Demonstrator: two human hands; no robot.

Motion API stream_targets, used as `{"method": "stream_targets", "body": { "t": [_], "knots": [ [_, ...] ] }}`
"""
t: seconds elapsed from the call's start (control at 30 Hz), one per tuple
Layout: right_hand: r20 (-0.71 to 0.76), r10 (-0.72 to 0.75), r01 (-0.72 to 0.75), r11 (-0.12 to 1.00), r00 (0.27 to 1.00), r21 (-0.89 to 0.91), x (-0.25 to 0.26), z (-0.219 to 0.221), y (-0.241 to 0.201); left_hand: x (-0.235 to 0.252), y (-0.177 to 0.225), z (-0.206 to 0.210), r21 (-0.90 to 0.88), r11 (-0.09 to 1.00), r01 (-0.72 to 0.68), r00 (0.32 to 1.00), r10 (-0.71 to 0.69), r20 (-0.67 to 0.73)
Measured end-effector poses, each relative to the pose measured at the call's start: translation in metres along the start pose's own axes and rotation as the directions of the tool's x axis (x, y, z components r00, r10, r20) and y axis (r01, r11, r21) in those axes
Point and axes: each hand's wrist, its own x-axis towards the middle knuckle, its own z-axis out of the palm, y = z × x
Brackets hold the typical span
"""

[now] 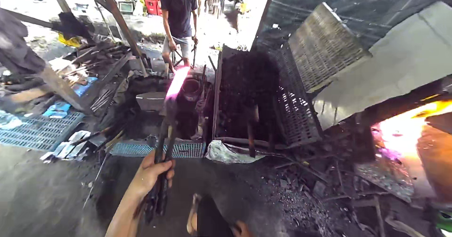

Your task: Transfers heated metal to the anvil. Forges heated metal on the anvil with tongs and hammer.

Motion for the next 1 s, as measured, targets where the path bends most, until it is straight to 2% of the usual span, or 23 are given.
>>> {"method": "stream_targets", "body": {
  "t": [0.07, 0.13, 0.2, 0.23, 0.27, 0.33, 0.43, 0.53, 0.6, 0.67, 0.73, 0.8, 0.83, 0.9, 1.0],
  "knots": [
    [-0.015, -0.044, 0.045, 0.997, 0.999, 0.069, 0.052, -0.019, -0.073, 0.058, 0.017, -0.033, 0.066, 0.998, -0.024, 0.997, 0.028, -0.069],
    [-0.068, -0.156, 0.162, 0.981, 0.985, 0.106, 0.103, -0.048, -0.158, 0.128, 0.032, -0.064, 0.152, 0.988, 0.006, 0.986, 0.020, -0.167],
    [-0.169, -0.293, 0.307, 0.950, 0.941, 0.065, 0.169, -0.080, -0.233, 0.211, 0.036, -0.094, 0.220, 0.972, 0.083, 0.960, -0.019, -0.281],
    [-0.237, -0.322, 0.333, 0.943, 0.917, 0.008, 0.209, -0.094, -0.266, 0.256, 0.032, -0.109, 0.266, 0.954, 0.141, 0.939, -0.043, -0.341],
    [-0.311, -0.314, 0.315, 0.948, 0.897, -0.048, 0.254, -0.109, -0.299, 0.304, 0.028, -0.123, 0.328, 0.921, 0.211, 0.915, -0.068, -0.397],
    [-0.404, -0.203, 0.173, 0.979, 0.892, -0.110, 0.354, -0.147, -0.359, 0.403, 0.011, -0.148, 0.454, 0.824, 0.340, 0.876, -0.102, -0.471],
    [-0.494, 0.018, -0.117, 0.978, 0.869, -0.171, 0.485, -0.170, -0.393, 0.492, -0.054, -0.191, 0.547, 0.660, 0.515, 0.829, -0.219, -0.515],
    [-0.500, 0.180, -0.331, 0.915, 0.847, -0.231, 0.575, -0.183, -0.410, 0.519, -0.093, -0.209, 0.524, 0.649, 0.551, 0.805, -0.249, -0.539],
    [-0.437, 0.284, -0.426, 0.863, 0.853, -0.271, 0.602, -0.187, -0.411, 0.520, -0.109, -0.220, 0.491, 0.664, 0.564, 0.802, -0.298, -0.518],
    [-0.395, 0.372, -0.476, 0.855, 0.840, -0.206, 0.616, -0.197, -0.413, 0.518, -0.120, -0.230, 0.412, 0.739, 0.533, 0.819, -0.329, -0.470],
    [-0.361, 0.428, -0.453, 0.891, 0.829, 0.017, 0.627, -0.213, -0.413, 0.510, -0.129, -0.242, 0.257, 0.853, 0.455, 0.845, -0.321, -0.428],
    [-0.311, 0.432, -0.351, 0.892, 0.847, 0.284, 0.628, -0.224, -0.414, 0.495, -0.132, -0.255, 0.147, 0.902, 0.405, 0.856, -0.317, -0.409],
    [-0.290, 0.420, -0.312, 0.883, 0.860, 0.352, 0.624, -0.231, -0.419, 0.485, -0.130, -0.261, 0.120, 0.910, 0.398, 0.858, -0.322, -0.400],
    [-0.307, 0.407, -0.298, 0.890, 0.860, 0.346, 0.614, -0.244, -0.437, 0.470, -0.124, -0.274, 0.105, 0.911, 0.399, 0.863, -0.334, -0.379],
    [-0.406, 0.399, -0.343, 0.916, 0.822, 0.206, 0.602, -0.247, -0.457, 0.467, -0.121, -0.304, 0.184, 0.878, 0.442, 0.863, -0.360, -0.355]
  ]
}}
